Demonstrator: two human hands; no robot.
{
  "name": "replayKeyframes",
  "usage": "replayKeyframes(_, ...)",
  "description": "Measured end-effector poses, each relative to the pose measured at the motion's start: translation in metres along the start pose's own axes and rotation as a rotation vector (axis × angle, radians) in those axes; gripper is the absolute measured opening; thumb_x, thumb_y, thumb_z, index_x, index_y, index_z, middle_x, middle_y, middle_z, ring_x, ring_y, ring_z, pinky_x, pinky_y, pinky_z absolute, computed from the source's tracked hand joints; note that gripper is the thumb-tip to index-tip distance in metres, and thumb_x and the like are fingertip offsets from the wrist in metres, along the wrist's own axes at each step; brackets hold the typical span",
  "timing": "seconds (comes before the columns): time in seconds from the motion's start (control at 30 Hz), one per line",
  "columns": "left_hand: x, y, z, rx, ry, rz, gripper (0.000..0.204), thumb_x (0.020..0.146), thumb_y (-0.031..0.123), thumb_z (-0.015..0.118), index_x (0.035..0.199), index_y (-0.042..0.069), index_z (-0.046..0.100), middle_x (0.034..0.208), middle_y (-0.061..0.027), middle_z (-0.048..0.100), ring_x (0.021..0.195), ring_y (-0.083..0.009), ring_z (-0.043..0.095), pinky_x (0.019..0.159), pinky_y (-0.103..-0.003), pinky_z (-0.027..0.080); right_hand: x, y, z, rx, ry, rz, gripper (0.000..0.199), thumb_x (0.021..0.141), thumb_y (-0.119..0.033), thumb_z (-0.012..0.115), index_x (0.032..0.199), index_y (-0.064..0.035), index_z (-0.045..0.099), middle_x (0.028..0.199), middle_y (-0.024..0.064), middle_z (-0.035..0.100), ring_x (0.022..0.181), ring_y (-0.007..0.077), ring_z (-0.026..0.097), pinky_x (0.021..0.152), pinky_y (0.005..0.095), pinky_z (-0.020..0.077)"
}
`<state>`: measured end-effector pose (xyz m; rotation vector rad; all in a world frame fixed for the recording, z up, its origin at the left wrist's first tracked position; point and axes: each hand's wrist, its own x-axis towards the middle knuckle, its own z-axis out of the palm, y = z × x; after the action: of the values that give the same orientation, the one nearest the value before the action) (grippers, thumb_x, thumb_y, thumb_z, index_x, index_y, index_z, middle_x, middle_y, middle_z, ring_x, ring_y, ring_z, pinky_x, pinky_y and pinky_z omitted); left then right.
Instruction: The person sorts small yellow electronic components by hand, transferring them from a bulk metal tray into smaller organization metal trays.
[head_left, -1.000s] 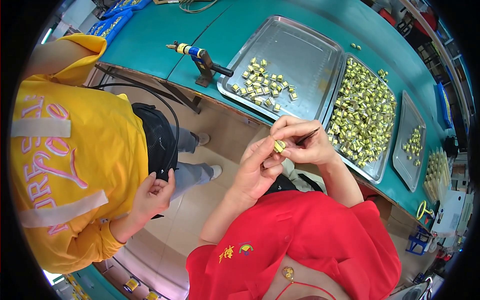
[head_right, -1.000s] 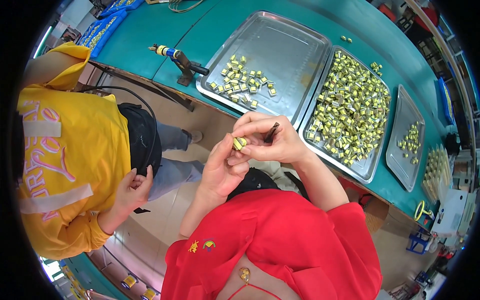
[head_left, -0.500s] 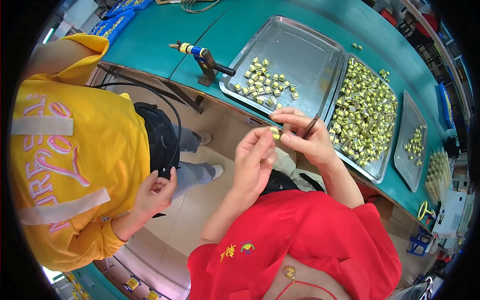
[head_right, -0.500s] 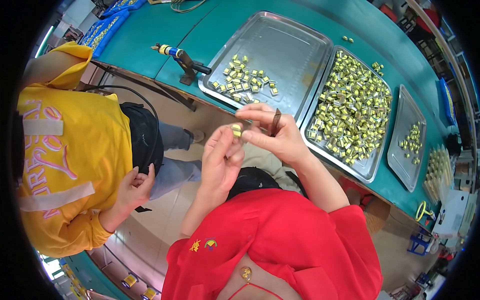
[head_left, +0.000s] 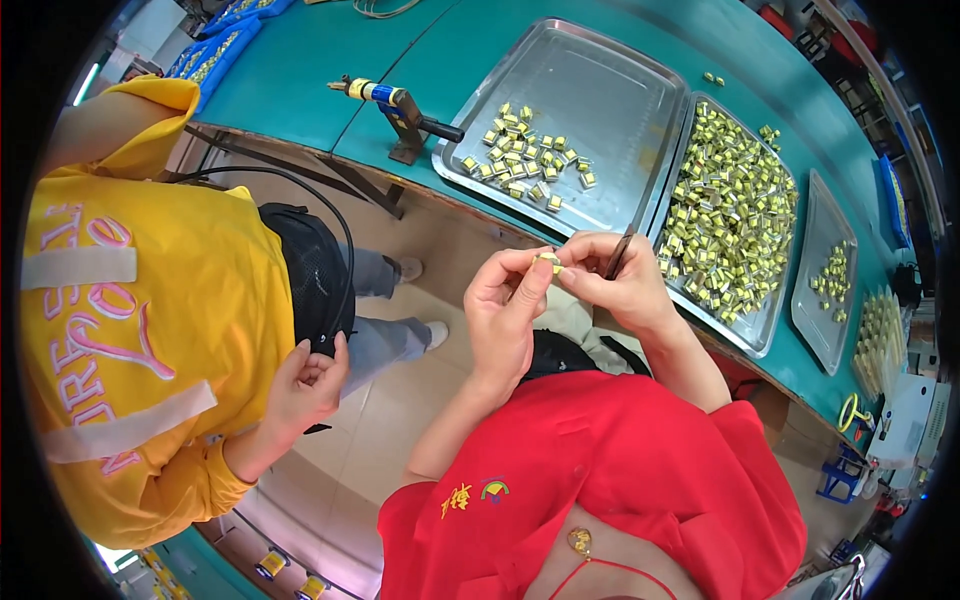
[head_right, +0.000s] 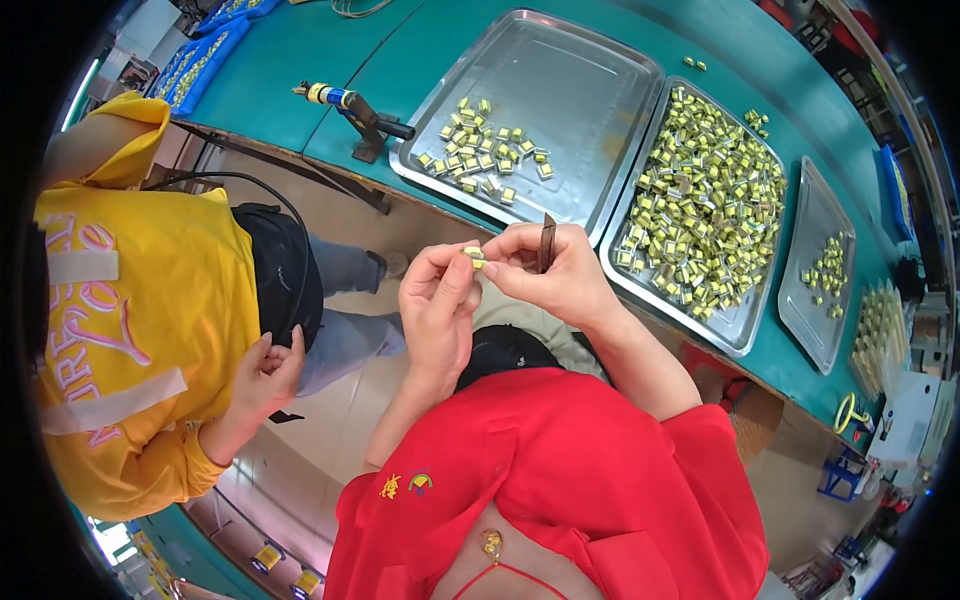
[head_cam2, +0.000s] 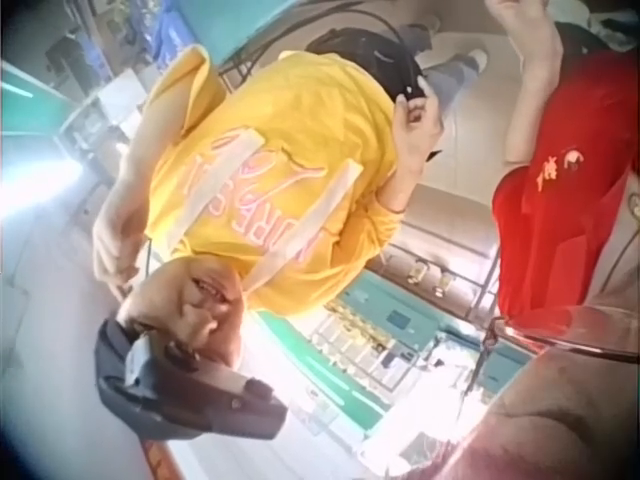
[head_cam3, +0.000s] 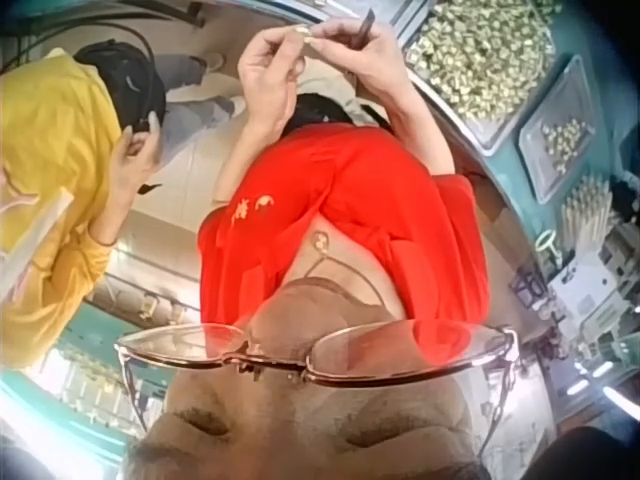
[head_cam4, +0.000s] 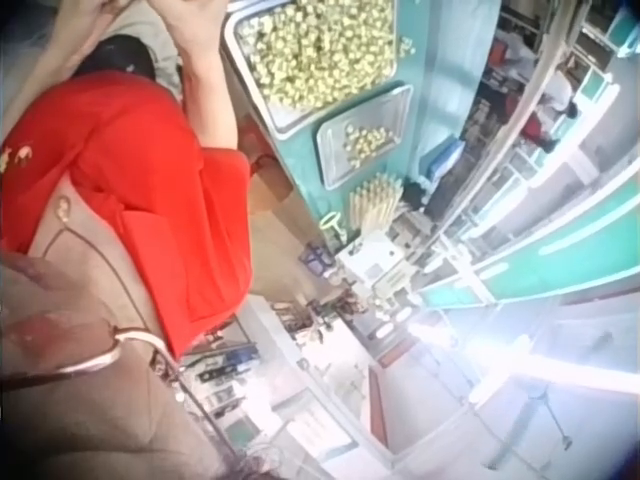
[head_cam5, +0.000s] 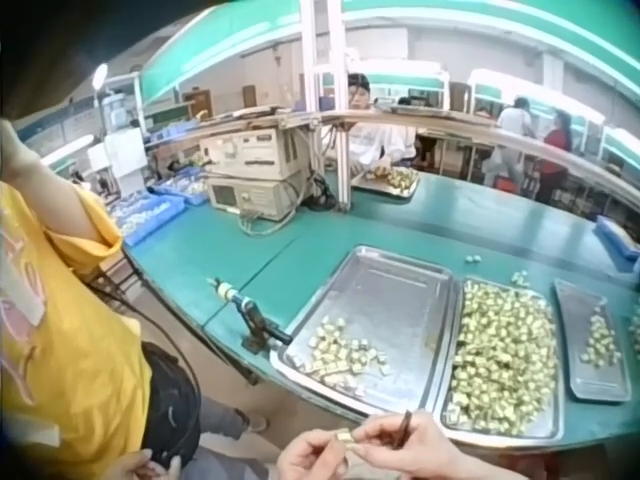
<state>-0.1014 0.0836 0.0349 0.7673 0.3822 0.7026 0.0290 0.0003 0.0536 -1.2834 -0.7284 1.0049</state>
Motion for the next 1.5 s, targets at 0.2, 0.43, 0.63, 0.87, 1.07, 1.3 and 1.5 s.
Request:
replayKeyframes(0.2,0.000,-0.001,0.000,-0.026,-0.025,-0.049,0.015,0.092,0.009,0.059,0.102,-0.002,0.061,0.081,0.0013,0.056,0.060,-0.0006,0.038,0.050,-0.019,0.029,-0.001,0.002,0.002,0.074,0.050,0.026,0.010,0.078,-0.006,0.070,0.083,0.0011,0.066,0.065,-0.0057,0.056,0.058,-0.0004,0.047,0.050,0.0173,0.0337)
replayKeyframes(0.43,0.005,0.003,0.002,-0.119,-0.025,-0.132,0.015,0.092,0.010,0.058,0.101,-0.002,0.060,0.080,0.0016,0.056,0.062,-0.0013,0.040,0.052,-0.018,0.031,-0.003,-0.001,0.001,0.105,0.051,0.058,0.014,0.082,-0.013,0.072,0.084,-0.0002,0.067,0.066,-0.0060,0.056,0.055,-0.0006,0.045,0.048,0.0179,0.0321)
replayKeyframes(0.63,0.000,0.002,0.003,-0.061,-0.012,-0.129,0.015,0.092,0.011,0.058,0.100,-0.002,0.060,0.079,0.0017,0.055,0.062,-0.0013,0.039,0.051,-0.018,0.030,-0.004,0.008,0.001,0.107,0.051,-0.014,0.014,0.084,-0.014,0.072,0.084,-0.0003,0.067,0.066,-0.0056,0.057,0.056,-0.0012,0.044,0.046,0.0162,0.0313)
replayKeyframes(0.87,0.013,0.002,-0.002,-0.131,-0.005,-0.163,0.012,0.092,0.011,0.060,0.096,0.000,0.062,0.079,0.0009,0.056,0.058,-0.0016,0.038,0.048,-0.018,0.027,0.002,0.012,0.005,0.143,0.080,0.089,0.017,0.085,-0.017,0.071,0.086,0.0001,0.068,0.063,-0.0042,0.058,0.052,0.0003,0.045,0.042,0.0175,0.0307)
replayKeyframes(1.07,0.025,0.014,-0.012,-0.273,-0.112,-0.336,0.023,0.095,0.020,0.053,0.097,-0.002,0.061,0.072,0.0023,0.048,0.059,-0.0036,0.038,0.050,-0.019,0.027,0.013,-0.006,-0.010,-0.066,-0.021,-0.155,0.036,0.071,-0.006,0.081,0.103,-0.0008,0.067,0.079,-0.0017,0.058,0.063,0.0030,0.045,0.057,0.0200,0.0369)
replayKeyframes(1.3,0.022,0.015,-0.012,-0.185,-0.179,-0.405,0.025,0.095,0.019,0.053,0.105,-0.004,0.058,0.075,0.0017,0.052,0.060,-0.0019,0.038,0.047,-0.017,0.026,0.021,-0.016,-0.010,-0.190,-0.170,-0.272,0.033,0.069,-0.006,0.081,0.101,-0.0027,0.071,0.093,0.0011,0.057,0.070,0.0062,0.046,0.060,0.0205,0.0372)
replayKeyframes(1.5,0.013,0.014,-0.011,-0.317,-0.198,-0.371,0.024,0.092,0.017,0.059,0.107,-0.002,0.056,0.081,0.0002,0.055,0.061,-0.0018,0.040,0.051,-0.018,0.030,0.022,-0.011,-0.009,-0.116,-0.183,-0.289,0.030,0.070,-0.003,0.080,0.098,-0.0020,0.070,0.095,0.0032,0.056,0.075,0.0056,0.047,0.060,0.0185,0.0361)
